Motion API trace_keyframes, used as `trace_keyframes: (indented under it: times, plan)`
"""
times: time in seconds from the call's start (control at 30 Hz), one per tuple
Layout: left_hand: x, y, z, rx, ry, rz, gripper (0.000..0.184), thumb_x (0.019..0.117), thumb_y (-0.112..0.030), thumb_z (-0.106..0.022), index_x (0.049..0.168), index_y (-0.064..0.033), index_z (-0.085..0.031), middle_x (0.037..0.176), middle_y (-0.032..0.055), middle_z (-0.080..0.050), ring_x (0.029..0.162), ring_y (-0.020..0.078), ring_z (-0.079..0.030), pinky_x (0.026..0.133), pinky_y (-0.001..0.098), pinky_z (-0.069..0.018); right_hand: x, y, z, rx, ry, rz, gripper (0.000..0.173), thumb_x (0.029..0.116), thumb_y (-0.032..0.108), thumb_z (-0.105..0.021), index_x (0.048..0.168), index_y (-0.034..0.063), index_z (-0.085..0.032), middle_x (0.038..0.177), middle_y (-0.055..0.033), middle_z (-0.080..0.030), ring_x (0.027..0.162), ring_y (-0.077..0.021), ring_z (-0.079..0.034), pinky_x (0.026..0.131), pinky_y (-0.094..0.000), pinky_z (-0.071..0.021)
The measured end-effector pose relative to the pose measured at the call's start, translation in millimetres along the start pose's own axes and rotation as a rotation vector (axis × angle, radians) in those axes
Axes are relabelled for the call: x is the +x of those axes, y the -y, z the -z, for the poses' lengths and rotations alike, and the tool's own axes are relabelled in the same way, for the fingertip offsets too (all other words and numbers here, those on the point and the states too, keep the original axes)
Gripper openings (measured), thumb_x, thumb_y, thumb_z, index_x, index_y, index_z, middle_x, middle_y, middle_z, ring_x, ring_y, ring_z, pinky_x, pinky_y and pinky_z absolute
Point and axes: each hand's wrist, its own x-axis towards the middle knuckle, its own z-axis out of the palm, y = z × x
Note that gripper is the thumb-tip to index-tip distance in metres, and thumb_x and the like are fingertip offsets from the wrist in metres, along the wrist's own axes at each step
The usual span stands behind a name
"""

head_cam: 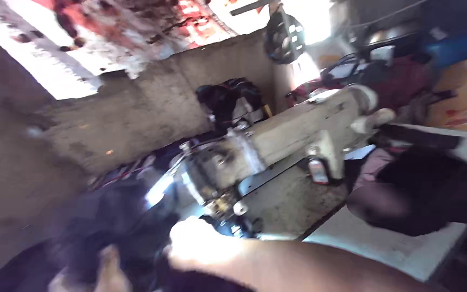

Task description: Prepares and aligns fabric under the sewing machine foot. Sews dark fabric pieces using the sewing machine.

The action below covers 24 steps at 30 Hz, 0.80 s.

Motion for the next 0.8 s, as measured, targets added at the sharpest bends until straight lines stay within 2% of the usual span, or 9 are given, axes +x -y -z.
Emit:
trace_keyframes:
  times: [0.07,0.17,0.27,0.37,0.47,0.67,0.8]
  plan:
    - [-6,-19,-7,-0.004,-0.039,0.082,0.063,0.0991,-0.010,-0.062,0.145,0.0183,-0.030,0.141,0.0324,-0.048,0.131,0.0197,-0.053,0.111,0.0281,-0.0424,2,1,2,-0.023,0.033,-0.027,0.038,0.1038,0.028,-0.055,0.123,-0.0045,-0.063,0.129,-0.0266,-0.061,0.123,-0.0416,-0.060,0.097,-0.0609,-0.0501]
    - [-3,-20,-11,-0.075,-0.081,0.140,0.055,0.0986,-0.009,-0.063,0.143,0.0121,-0.037,0.134,0.0250,-0.056,0.121,0.0163,-0.059,0.104,0.0298,-0.0484,8,1,0,-0.068,0.055,-0.035,0.045,0.1044,0.034,-0.054,0.127,-0.0041,-0.061,0.131,-0.0263,-0.060,0.126,-0.0402,-0.058,0.101,-0.0593,-0.0477]
    - [1,-17,-11,-0.128,-0.090,0.169,0.051,0.0984,-0.007,-0.063,0.142,0.0083,-0.039,0.130,0.0205,-0.058,0.117,0.0129,-0.060,0.101,0.0284,-0.0498,9,4,-1,-0.124,0.062,-0.016,0.041,0.1067,0.031,-0.049,0.120,-0.0059,-0.063,0.126,-0.0268,-0.062,0.123,-0.0397,-0.059,0.101,-0.0573,-0.0468]
    - [2,-18,-9,-0.131,-0.103,0.186,0.047,0.0986,-0.008,-0.063,0.139,0.0060,-0.042,0.122,0.0157,-0.061,0.110,0.0090,-0.062,0.096,0.0264,-0.0511,10,7,0,-0.136,0.073,-0.026,0.040,0.1077,0.029,-0.048,0.120,-0.0053,-0.064,0.125,-0.0260,-0.062,0.123,-0.0389,-0.059,0.102,-0.0560,-0.0464]
    - [2,-19,-8,-0.134,-0.117,0.187,0.043,0.0986,-0.009,-0.063,0.135,0.0045,-0.045,0.115,0.0118,-0.061,0.102,0.0058,-0.063,0.091,0.0241,-0.0521,13,8,-2,-0.149,0.071,-0.035,0.040,0.1070,0.031,-0.049,0.118,-0.0047,-0.064,0.121,-0.0255,-0.064,0.119,-0.0394,-0.061,0.098,-0.0572,-0.0478]
    - [2,-19,-9,-0.162,-0.114,0.180,0.042,0.0988,-0.009,-0.062,0.134,0.0047,-0.045,0.113,0.0117,-0.062,0.101,0.0051,-0.063,0.090,0.0227,-0.0528,16,12,-3,-0.174,0.067,-0.022,0.038,0.1062,0.028,-0.050,0.118,-0.0045,-0.065,0.121,-0.0250,-0.064,0.119,-0.0387,-0.061,0.098,-0.0579,-0.0483]
    - [3,-20,-8,-0.164,-0.125,0.204,0.045,0.0995,-0.009,-0.062,0.137,0.0047,-0.043,0.119,0.0136,-0.061,0.107,0.0078,-0.062,0.094,0.0253,-0.0516,16,16,-4,-0.171,0.070,-0.028,0.035,0.1050,0.026,-0.052,0.117,-0.0038,-0.065,0.122,-0.0250,-0.064,0.119,-0.0389,-0.062,0.097,-0.0584,-0.0484]
